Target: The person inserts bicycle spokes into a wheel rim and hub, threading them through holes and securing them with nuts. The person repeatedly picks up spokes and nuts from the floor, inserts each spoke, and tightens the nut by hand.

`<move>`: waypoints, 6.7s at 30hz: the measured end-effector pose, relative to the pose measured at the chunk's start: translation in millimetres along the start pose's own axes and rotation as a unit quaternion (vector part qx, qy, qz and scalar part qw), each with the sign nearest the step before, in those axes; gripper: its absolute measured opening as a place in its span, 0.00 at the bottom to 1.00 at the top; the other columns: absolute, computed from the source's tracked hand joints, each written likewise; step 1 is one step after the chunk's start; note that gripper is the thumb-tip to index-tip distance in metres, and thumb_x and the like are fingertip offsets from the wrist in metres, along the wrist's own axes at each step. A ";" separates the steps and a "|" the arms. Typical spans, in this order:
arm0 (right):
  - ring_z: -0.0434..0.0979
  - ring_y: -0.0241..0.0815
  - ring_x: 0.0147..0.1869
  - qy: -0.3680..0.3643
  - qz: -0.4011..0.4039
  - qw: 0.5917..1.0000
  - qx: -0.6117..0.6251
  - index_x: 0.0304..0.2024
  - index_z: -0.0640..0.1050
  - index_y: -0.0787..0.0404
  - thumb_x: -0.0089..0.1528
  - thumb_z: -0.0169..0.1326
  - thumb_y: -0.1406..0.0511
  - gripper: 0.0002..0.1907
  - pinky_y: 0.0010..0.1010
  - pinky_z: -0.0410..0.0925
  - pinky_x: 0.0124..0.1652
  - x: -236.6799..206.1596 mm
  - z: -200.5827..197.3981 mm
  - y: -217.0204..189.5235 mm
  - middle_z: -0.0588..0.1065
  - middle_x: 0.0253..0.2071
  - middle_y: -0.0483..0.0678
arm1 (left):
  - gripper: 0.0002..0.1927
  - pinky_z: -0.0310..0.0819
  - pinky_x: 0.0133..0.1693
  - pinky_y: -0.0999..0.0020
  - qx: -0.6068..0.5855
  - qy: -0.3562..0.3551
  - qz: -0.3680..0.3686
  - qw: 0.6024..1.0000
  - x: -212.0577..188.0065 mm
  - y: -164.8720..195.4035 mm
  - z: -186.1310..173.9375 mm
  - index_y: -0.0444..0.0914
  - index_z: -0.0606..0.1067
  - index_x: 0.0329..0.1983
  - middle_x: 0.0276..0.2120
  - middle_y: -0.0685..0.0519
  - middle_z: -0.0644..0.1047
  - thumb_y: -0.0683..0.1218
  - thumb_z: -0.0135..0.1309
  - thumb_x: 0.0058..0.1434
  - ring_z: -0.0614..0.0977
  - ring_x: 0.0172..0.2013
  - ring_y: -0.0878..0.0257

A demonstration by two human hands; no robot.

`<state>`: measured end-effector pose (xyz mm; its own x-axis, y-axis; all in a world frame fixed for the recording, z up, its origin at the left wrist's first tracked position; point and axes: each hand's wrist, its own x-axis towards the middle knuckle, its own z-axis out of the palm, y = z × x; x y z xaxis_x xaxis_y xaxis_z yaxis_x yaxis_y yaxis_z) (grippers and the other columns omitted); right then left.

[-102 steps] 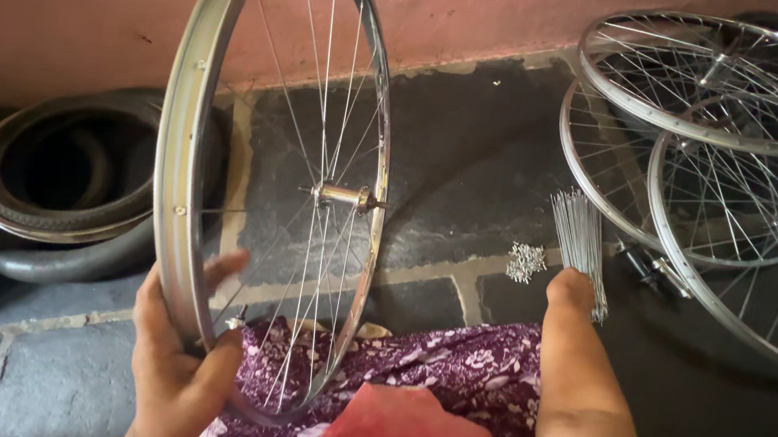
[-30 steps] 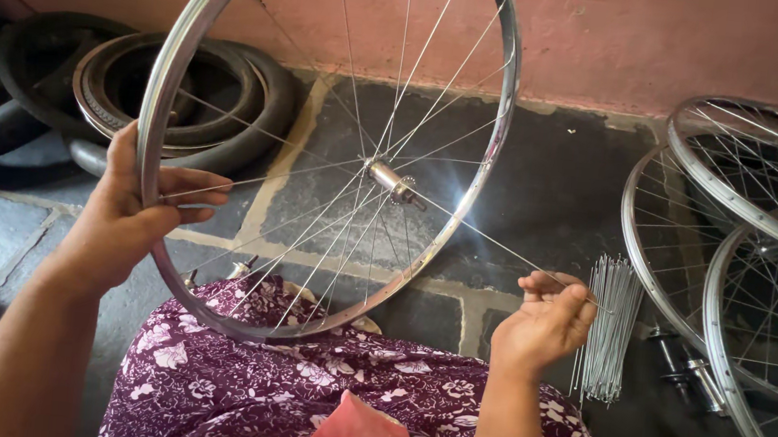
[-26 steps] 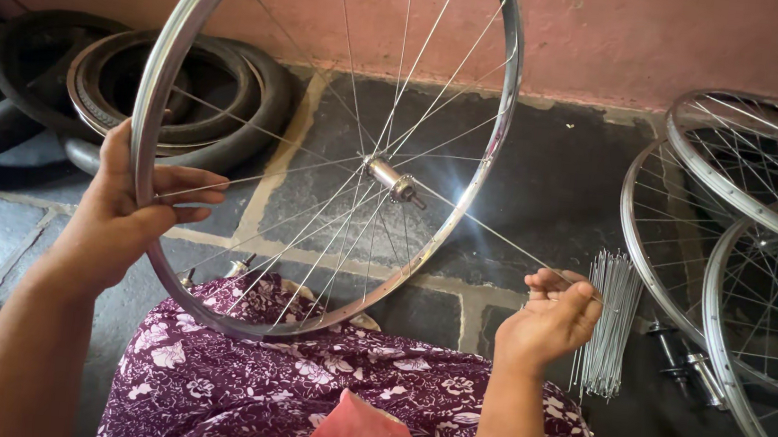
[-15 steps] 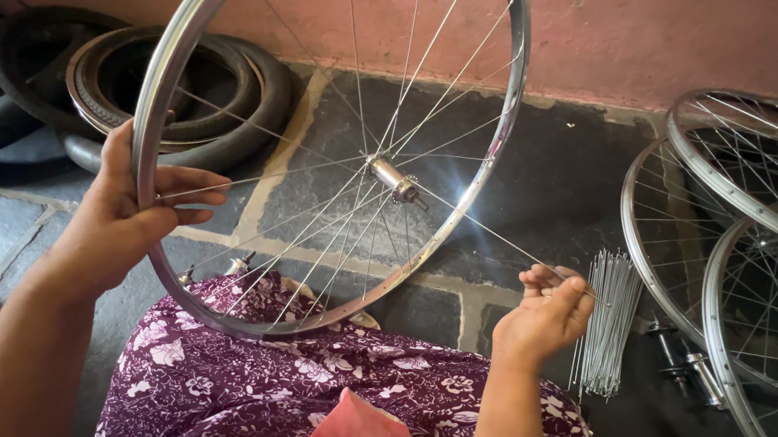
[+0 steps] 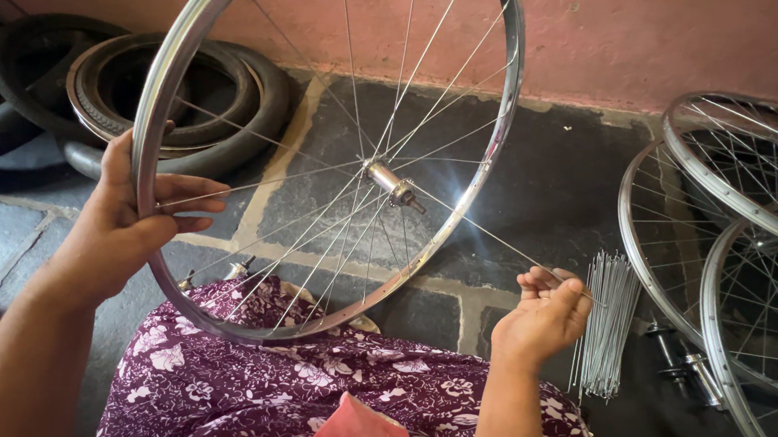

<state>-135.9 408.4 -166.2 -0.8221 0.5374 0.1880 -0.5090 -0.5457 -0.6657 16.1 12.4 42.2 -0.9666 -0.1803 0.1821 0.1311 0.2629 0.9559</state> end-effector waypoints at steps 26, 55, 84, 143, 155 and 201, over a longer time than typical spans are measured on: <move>0.76 0.39 0.50 -0.070 0.262 0.962 0.043 0.52 0.72 0.63 0.69 0.53 0.59 0.15 0.37 0.71 0.51 -10.5 45.4 82.6 0.75 0.49 0.51 | 0.45 0.81 0.50 0.57 -0.015 -0.011 0.111 0.994 -30.4 -34.3 47.1 0.45 0.44 0.73 0.57 0.35 0.75 0.26 0.38 0.54 0.82 0.54 0.49; 0.78 0.38 0.50 -0.148 0.125 0.976 -0.099 0.57 0.67 0.64 0.54 0.65 0.74 0.31 0.30 0.72 0.53 -18.4 104.6 61.7 0.78 0.46 0.49 | 0.10 0.80 0.39 0.69 -0.469 0.140 -0.072 0.869 163.7 -99.7 135.8 0.34 0.72 0.49 0.41 0.44 0.80 0.45 0.55 0.72 0.82 0.36 0.58; 0.76 0.28 0.39 -0.204 0.111 0.960 -0.155 0.46 0.78 0.64 0.56 0.65 0.72 0.15 0.20 0.69 0.40 -27.0 118.1 65.0 0.78 0.37 0.42 | 0.16 0.79 0.44 0.61 -0.244 -0.028 0.301 0.922 214.6 26.4 141.2 0.31 0.78 0.51 0.38 0.44 0.82 0.49 0.60 0.70 0.83 0.39 0.56; 0.76 0.54 0.36 -0.591 -0.239 0.580 -0.508 0.27 0.74 0.61 0.69 0.57 0.55 0.21 0.46 0.68 0.37 -60.6 248.3 -159.7 0.73 0.28 0.54 | 0.22 0.78 0.52 0.69 -0.092 -0.088 0.100 0.987 -29.8 -14.5 89.8 0.31 0.71 0.54 0.48 0.49 0.79 0.31 0.45 0.55 0.82 0.48 0.62; 0.75 0.57 0.44 -0.545 -0.353 0.557 -0.518 0.47 0.74 0.65 0.51 0.52 0.74 0.21 0.45 0.70 0.44 -99.2 178.1 -92.0 0.72 0.36 0.53 | 0.30 0.69 0.35 0.75 -0.243 -0.123 -0.004 0.962 -29.0 3.1 97.3 0.35 0.72 0.57 0.38 0.51 0.74 0.30 0.53 0.48 0.74 0.35 0.68; 0.74 0.59 0.67 -0.270 0.161 0.445 -0.839 0.55 0.81 0.57 0.64 0.47 0.60 0.20 0.49 0.67 0.63 78.6 -92.3 68.5 0.75 0.63 0.58 | 0.30 0.72 0.49 0.71 -0.087 -0.185 0.050 0.978 124.8 52.9 37.0 0.33 0.67 0.57 0.46 0.48 0.76 0.32 0.46 0.47 0.75 0.46 0.62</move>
<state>-211.8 472.6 -263.7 -0.9552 0.1255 -0.2680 0.1918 0.9522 -0.2377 -105.7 38.9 106.9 -0.9565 0.2015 0.2108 0.2326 0.0913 0.9683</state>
